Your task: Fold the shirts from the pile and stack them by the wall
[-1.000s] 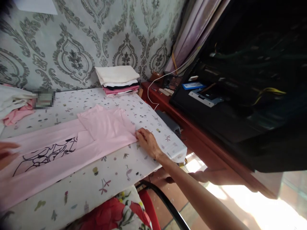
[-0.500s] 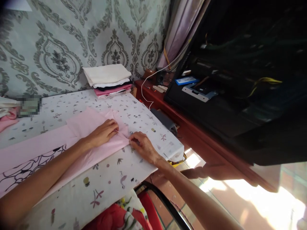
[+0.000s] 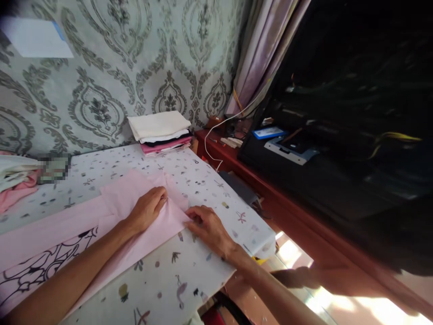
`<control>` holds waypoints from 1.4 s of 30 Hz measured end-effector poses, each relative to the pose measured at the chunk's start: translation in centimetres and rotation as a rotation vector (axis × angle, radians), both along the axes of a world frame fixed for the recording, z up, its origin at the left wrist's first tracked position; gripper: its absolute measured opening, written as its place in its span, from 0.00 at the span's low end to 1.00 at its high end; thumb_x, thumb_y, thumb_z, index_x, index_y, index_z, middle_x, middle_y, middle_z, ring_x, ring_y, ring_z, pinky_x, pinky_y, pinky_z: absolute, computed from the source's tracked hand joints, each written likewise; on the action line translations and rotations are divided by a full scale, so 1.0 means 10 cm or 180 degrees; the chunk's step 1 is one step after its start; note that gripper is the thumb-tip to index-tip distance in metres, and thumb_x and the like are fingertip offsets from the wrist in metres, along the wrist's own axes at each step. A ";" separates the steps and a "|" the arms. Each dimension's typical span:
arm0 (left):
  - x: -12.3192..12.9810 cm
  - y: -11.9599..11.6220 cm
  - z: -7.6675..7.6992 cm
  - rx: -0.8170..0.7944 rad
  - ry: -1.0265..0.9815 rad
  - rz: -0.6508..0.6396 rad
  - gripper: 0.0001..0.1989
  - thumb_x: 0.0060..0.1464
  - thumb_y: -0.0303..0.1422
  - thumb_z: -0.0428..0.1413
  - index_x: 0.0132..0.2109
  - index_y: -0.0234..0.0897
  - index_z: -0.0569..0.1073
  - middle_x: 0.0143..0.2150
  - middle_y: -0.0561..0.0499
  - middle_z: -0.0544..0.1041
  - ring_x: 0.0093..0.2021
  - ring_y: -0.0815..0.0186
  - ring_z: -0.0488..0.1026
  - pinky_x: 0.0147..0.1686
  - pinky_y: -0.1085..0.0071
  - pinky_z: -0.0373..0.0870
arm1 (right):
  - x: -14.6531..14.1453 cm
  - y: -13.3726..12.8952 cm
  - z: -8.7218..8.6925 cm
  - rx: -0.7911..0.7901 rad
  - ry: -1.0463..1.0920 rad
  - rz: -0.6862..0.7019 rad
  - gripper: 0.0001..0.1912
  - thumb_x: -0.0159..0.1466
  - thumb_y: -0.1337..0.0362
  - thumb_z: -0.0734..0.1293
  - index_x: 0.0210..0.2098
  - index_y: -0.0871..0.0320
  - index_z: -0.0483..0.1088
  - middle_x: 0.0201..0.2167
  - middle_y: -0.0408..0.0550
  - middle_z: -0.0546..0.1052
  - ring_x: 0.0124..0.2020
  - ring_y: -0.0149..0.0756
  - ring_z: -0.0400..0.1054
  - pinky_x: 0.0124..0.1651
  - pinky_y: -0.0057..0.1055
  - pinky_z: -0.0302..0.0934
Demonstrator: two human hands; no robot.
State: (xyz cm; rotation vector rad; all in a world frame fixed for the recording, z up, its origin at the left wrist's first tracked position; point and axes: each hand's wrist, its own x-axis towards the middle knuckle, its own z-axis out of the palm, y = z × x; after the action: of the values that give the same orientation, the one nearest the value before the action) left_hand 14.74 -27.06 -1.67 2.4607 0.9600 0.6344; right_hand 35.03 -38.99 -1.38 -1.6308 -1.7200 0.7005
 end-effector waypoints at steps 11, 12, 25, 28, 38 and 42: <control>-0.01 0.02 0.07 0.0207 0.0439 0.0253 0.07 0.65 0.29 0.43 0.37 0.41 0.63 0.37 0.49 0.72 0.41 0.59 0.70 0.39 0.64 0.66 | 0.05 0.15 0.07 -0.0012 -0.0491 0.0380 0.06 0.66 0.62 0.64 0.34 0.55 0.72 0.31 0.45 0.75 0.35 0.38 0.66 0.42 0.35 0.58; -0.01 0.03 0.08 0.0199 0.0403 0.0270 0.07 0.65 0.29 0.44 0.37 0.41 0.63 0.37 0.49 0.73 0.41 0.60 0.70 0.39 0.64 0.66 | 0.06 0.16 0.06 0.0016 -0.0514 0.0471 0.06 0.66 0.62 0.65 0.33 0.55 0.71 0.31 0.44 0.74 0.35 0.38 0.66 0.43 0.36 0.58; -0.21 0.32 0.11 0.0050 -0.0037 0.0091 0.06 0.62 0.30 0.46 0.42 0.41 0.67 0.41 0.49 0.75 0.42 0.61 0.71 0.44 0.64 0.69 | 0.03 0.16 -0.03 0.0297 -0.0855 0.0129 0.12 0.65 0.63 0.64 0.25 0.55 0.64 0.32 0.45 0.72 0.37 0.38 0.67 0.48 0.41 0.59; -0.48 0.70 0.20 0.0294 0.0290 0.0815 0.10 0.62 0.30 0.45 0.47 0.39 0.69 0.49 0.44 0.76 0.50 0.57 0.71 0.50 0.61 0.69 | 0.03 0.16 -0.04 0.0335 -0.0872 0.0105 0.11 0.65 0.64 0.64 0.25 0.55 0.64 0.32 0.45 0.72 0.36 0.38 0.67 0.48 0.40 0.60; -0.80 1.42 0.13 -0.0058 0.1372 0.1846 0.06 0.54 0.33 0.53 0.38 0.40 0.74 0.39 0.47 0.79 0.42 0.56 0.75 0.40 0.67 0.67 | 0.03 0.16 -0.05 0.0391 -0.0871 0.0108 0.11 0.63 0.67 0.65 0.24 0.55 0.63 0.32 0.44 0.73 0.36 0.37 0.68 0.48 0.39 0.61; -0.79 1.57 0.28 0.0399 0.0558 0.2140 0.10 0.58 0.36 0.49 0.42 0.39 0.73 0.40 0.48 0.78 0.42 0.59 0.72 0.41 0.67 0.65 | 0.03 0.16 -0.04 0.0437 -0.0852 0.0224 0.11 0.61 0.69 0.63 0.23 0.55 0.61 0.31 0.45 0.72 0.36 0.37 0.67 0.48 0.39 0.60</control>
State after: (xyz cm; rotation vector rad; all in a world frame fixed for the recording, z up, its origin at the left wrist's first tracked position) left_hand 6.83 -11.39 1.10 2.2986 1.9002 0.7019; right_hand 35.36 -37.37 -1.74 -1.6324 -1.9758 0.3986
